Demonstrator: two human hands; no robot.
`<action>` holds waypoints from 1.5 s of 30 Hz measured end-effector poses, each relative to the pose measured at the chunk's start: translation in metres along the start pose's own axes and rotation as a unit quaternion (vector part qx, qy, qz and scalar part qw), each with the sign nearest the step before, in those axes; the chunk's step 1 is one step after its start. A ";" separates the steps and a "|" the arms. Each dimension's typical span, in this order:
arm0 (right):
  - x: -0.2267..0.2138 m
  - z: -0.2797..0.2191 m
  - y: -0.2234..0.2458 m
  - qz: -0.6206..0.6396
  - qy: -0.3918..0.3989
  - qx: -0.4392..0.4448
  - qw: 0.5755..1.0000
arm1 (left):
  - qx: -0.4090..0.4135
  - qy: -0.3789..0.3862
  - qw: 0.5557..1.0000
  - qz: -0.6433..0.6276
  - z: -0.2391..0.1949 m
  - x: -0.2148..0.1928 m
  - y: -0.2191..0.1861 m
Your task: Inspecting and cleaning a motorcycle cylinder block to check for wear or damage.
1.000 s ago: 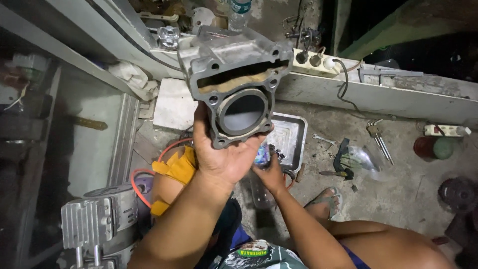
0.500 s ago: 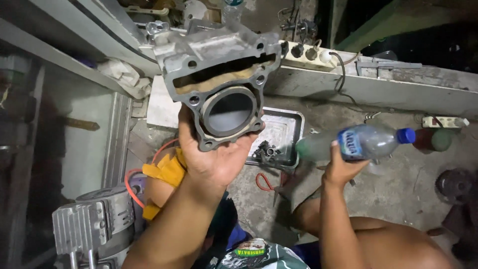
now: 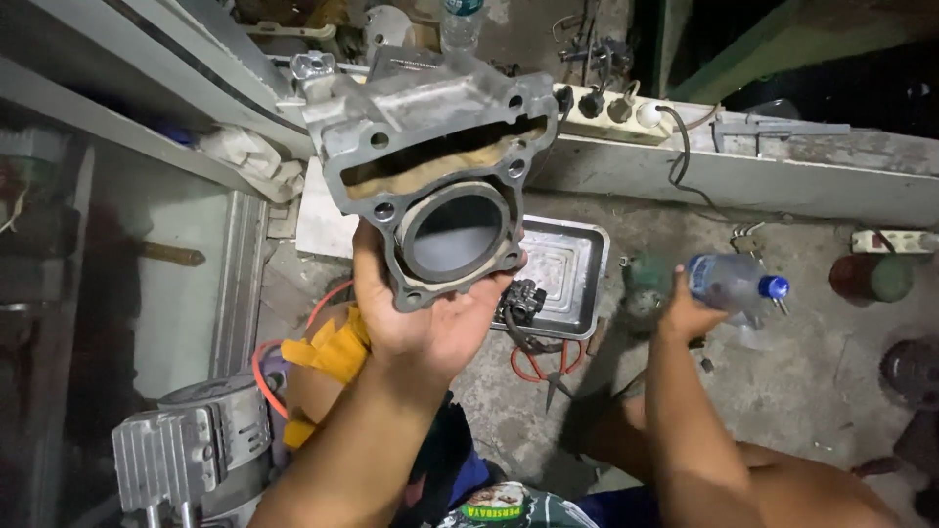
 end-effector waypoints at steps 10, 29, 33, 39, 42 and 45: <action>0.080 0.048 -0.026 0.031 0.078 -0.107 0.991 | -0.006 -0.198 0.978 -0.065 0.005 0.016 0.002; 0.116 -0.292 -0.109 0.058 0.325 0.344 0.879 | 0.355 -0.203 0.738 0.537 -0.025 -0.044 0.001; 0.119 -0.313 -0.094 0.043 0.343 0.316 0.884 | 0.528 -0.311 0.210 0.762 -0.059 0.027 -0.017; 0.118 -0.324 -0.068 0.033 0.364 0.267 0.892 | 0.348 -0.304 0.746 0.480 -0.038 -0.070 0.005; 0.108 -0.324 -0.066 0.026 0.368 0.247 0.896 | 0.314 -0.398 0.688 0.520 -0.039 -0.062 0.001; 0.110 -0.326 -0.062 0.023 0.376 0.225 0.898 | 0.172 -0.319 0.932 0.002 -0.027 -0.062 0.020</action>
Point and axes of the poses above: each hand's wrist, its own z-axis towards the middle knuckle, its own x-axis out of the palm, y = z × x, the point moved 5 cm from there along z, towards the middle knuckle, and after that the axes turned 12 degrees about -y, right-handed, at the moved point
